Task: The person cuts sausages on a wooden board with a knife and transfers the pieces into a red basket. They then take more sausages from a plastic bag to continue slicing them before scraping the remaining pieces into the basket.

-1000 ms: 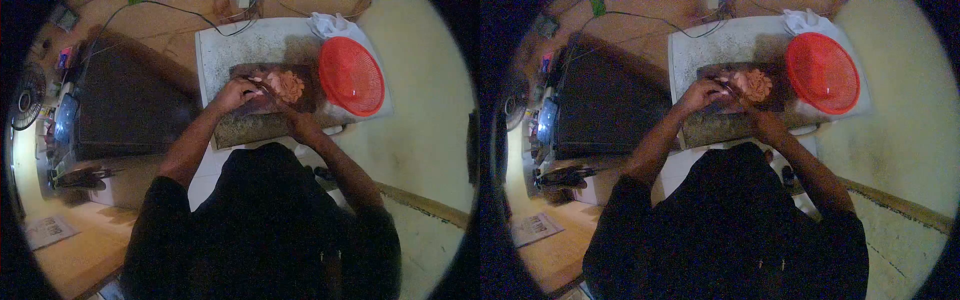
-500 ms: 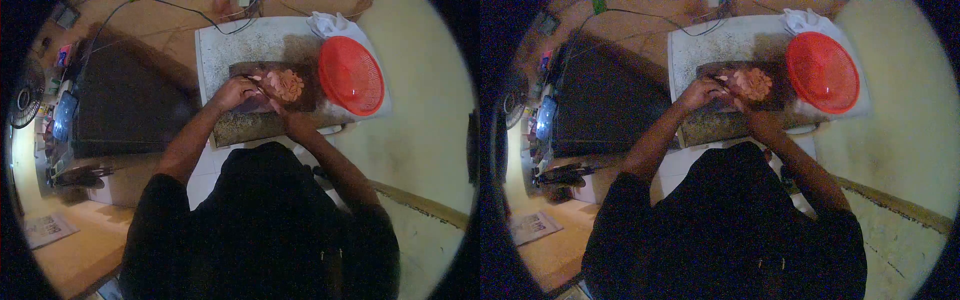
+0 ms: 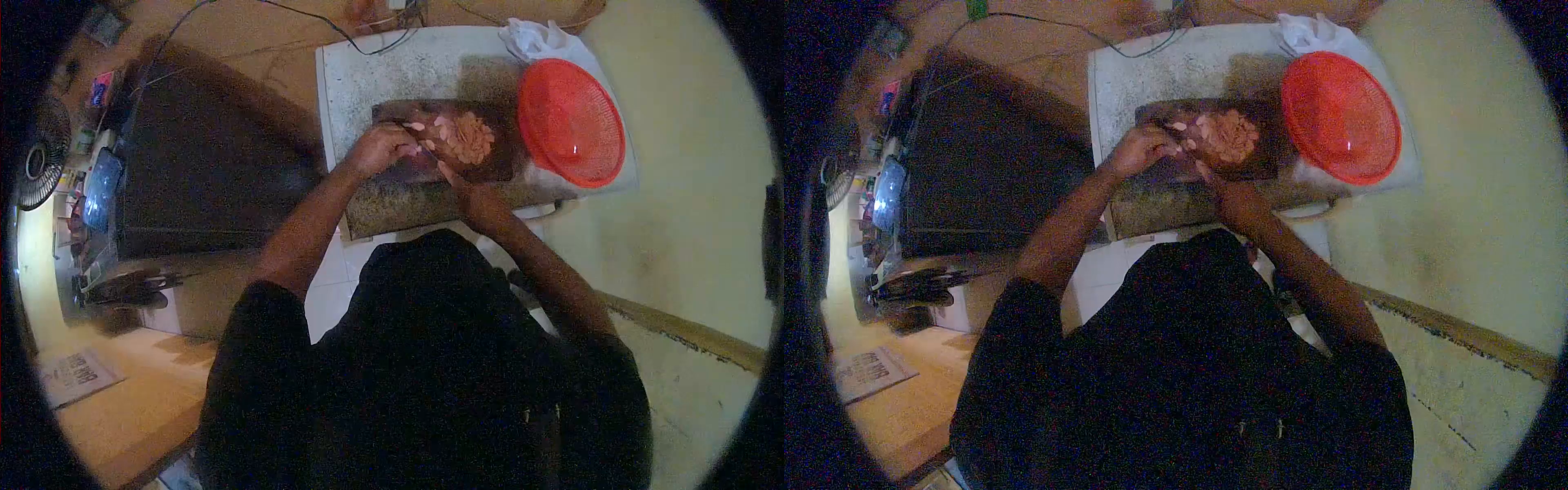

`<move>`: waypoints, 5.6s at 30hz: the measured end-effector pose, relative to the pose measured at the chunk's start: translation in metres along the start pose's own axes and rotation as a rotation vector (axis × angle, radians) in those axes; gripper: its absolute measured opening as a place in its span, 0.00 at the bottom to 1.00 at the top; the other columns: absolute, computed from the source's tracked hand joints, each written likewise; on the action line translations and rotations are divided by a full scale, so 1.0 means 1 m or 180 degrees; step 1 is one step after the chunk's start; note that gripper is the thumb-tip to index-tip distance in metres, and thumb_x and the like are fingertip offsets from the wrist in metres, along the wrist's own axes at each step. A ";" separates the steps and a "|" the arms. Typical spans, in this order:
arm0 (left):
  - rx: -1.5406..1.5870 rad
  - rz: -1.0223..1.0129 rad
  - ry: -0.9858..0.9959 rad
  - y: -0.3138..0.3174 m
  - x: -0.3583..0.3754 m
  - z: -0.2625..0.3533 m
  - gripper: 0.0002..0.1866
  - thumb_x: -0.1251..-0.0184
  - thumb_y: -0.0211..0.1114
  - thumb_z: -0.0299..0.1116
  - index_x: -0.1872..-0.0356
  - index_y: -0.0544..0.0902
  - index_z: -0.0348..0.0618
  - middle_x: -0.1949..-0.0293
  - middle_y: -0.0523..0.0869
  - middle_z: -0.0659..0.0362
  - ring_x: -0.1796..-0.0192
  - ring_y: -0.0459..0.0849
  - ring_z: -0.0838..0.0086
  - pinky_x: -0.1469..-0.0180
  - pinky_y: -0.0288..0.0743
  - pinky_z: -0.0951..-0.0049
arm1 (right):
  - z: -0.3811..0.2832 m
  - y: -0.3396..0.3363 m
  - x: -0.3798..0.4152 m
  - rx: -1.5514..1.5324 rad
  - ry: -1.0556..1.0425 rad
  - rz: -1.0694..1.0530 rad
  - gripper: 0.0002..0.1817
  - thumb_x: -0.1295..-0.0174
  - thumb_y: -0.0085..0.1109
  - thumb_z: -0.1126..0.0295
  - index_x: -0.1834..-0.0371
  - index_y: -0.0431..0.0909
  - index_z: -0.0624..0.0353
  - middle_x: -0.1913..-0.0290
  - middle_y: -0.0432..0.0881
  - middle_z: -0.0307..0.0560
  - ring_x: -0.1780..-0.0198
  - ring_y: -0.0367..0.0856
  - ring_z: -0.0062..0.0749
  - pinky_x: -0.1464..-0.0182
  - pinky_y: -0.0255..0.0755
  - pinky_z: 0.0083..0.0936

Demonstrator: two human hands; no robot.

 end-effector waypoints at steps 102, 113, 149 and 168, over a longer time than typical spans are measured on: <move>-0.0127 -0.0246 -0.1009 0.052 -0.412 -0.030 0.14 0.29 0.61 0.39 0.55 0.87 0.40 0.60 0.90 0.50 0.58 0.88 0.66 0.51 0.80 0.65 | 0.277 -0.212 0.203 -0.1322 0.0757 0.2901 0.22 0.42 0.65 0.80 0.42 0.80 0.62 0.49 0.85 0.57 0.47 0.85 0.44 0.44 0.77 0.36; -0.0841 -0.0996 -0.0419 0.112 -0.433 -0.036 0.15 0.42 0.62 0.42 0.69 0.86 0.40 0.67 0.87 0.46 0.62 0.86 0.50 0.57 0.79 0.53 | 0.284 -0.217 0.166 -0.1139 0.0432 0.2642 0.22 0.40 0.63 0.81 0.40 0.78 0.63 0.49 0.85 0.55 0.47 0.84 0.40 0.44 0.77 0.34; 0.2485 0.1666 -0.1204 0.035 -0.456 -0.115 0.10 0.45 0.74 0.35 0.69 0.85 0.40 0.72 0.86 0.57 0.71 0.82 0.76 0.68 0.75 0.70 | 0.317 -0.171 0.113 -0.1414 0.1369 0.2757 0.41 0.39 0.58 0.76 0.20 0.54 0.55 0.74 0.76 0.40 0.74 0.71 0.26 0.68 0.71 0.26; 0.1214 0.2816 -0.2596 -0.141 -0.130 -0.056 0.15 0.36 0.64 0.40 0.69 0.86 0.37 0.75 0.82 0.59 0.76 0.77 0.76 0.72 0.72 0.71 | 0.363 -0.170 0.089 -0.1491 0.1104 0.2672 0.33 0.37 0.61 0.76 0.26 0.66 0.55 0.62 0.82 0.46 0.65 0.76 0.29 0.56 0.75 0.25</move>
Point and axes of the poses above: each hand's wrist, its own x-axis away from the middle knuckle, its own y-axis out of the palm, z = x × y, the point moved 6 cm from there along -x, towards the middle knuckle
